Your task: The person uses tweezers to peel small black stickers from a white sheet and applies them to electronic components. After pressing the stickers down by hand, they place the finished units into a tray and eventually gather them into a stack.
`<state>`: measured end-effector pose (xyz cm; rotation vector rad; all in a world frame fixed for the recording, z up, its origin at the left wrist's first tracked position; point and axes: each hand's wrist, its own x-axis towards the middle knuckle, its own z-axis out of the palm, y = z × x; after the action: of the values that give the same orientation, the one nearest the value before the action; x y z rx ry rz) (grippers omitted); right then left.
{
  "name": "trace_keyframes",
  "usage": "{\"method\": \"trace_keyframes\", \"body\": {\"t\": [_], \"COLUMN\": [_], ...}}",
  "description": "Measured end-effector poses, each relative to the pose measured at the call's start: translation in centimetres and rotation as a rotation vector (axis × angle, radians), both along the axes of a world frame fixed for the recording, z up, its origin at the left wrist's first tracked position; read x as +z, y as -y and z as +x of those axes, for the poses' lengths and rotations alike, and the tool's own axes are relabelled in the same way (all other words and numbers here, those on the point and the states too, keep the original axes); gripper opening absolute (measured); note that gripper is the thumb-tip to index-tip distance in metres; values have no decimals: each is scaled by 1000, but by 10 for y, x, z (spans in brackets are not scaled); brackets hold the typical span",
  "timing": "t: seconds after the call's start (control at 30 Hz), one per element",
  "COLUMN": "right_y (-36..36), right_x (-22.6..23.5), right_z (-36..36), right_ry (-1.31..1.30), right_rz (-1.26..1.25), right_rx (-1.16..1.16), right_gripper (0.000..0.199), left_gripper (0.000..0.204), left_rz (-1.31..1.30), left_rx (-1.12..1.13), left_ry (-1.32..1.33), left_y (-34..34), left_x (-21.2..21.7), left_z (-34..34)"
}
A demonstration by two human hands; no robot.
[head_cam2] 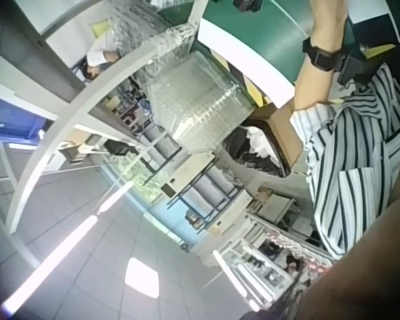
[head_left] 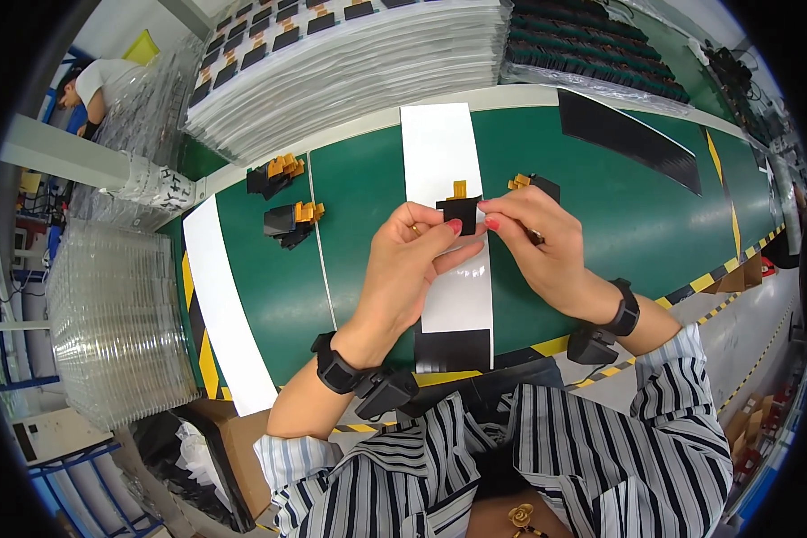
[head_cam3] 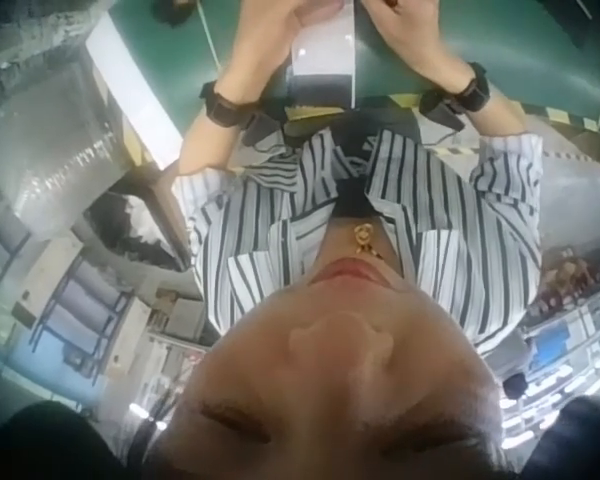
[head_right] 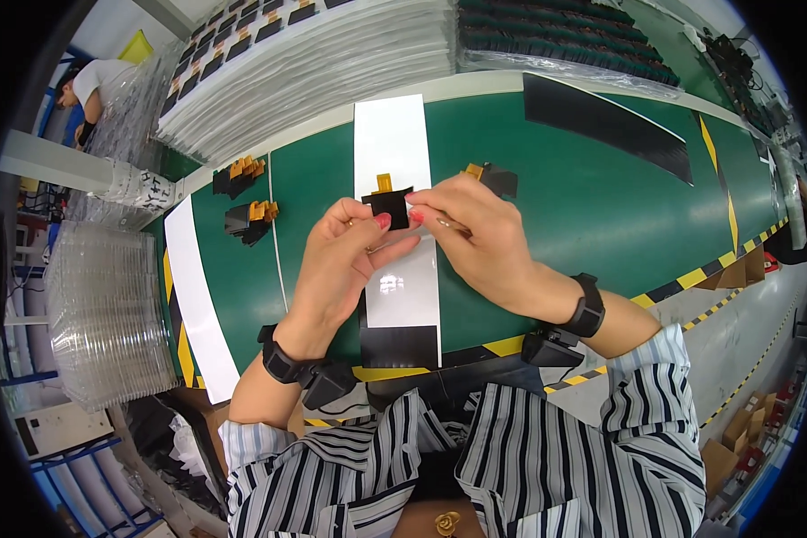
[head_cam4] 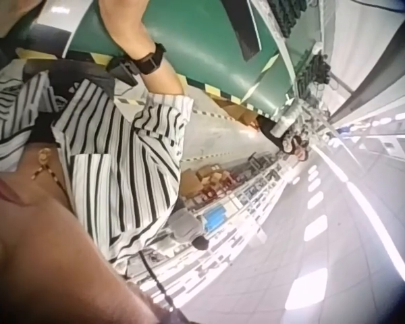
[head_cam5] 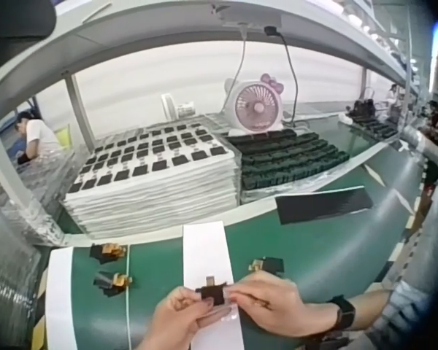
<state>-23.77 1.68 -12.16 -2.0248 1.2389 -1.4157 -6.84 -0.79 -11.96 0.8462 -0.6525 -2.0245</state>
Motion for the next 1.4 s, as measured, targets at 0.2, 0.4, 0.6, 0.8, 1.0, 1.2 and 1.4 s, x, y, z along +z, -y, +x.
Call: {"method": "trace_keyframes", "body": {"t": [0.2, 0.4, 0.6, 0.8, 1.0, 1.2, 1.4], "right_y": [-2, -3, -2, -4, -3, -4, 17], "right_x": [0, -4, -2, 4, 0, 1, 3], "right_z": [1, 1, -2, -1, 0, -3, -40], "right_ry": [24, 149, 170, 73, 53, 25, -220], "right_rz": [124, 219, 255, 194, 128, 182, 140], "right_rx": [-35, -18, -33, -33, 6, 40, -40], "right_gripper": [16, 12, 8, 8, 6, 7, 11], "left_gripper": [8, 9, 10, 11, 13, 10, 20], "left_rz": [-55, -47, -366, -778, -848, -804, -618], "left_rx": [-1, -16, 89, 241, 153, -6, -69], "left_ry": [-59, 37, 302, 693, 817, 728, 620], "left_y": [-2, -1, -5, -5, -4, -6, -4], "left_x": [-10, 0, -9, -4, -4, -2, -15], "left_z": [0, -3, -4, -1, 2, 1, -1]}}
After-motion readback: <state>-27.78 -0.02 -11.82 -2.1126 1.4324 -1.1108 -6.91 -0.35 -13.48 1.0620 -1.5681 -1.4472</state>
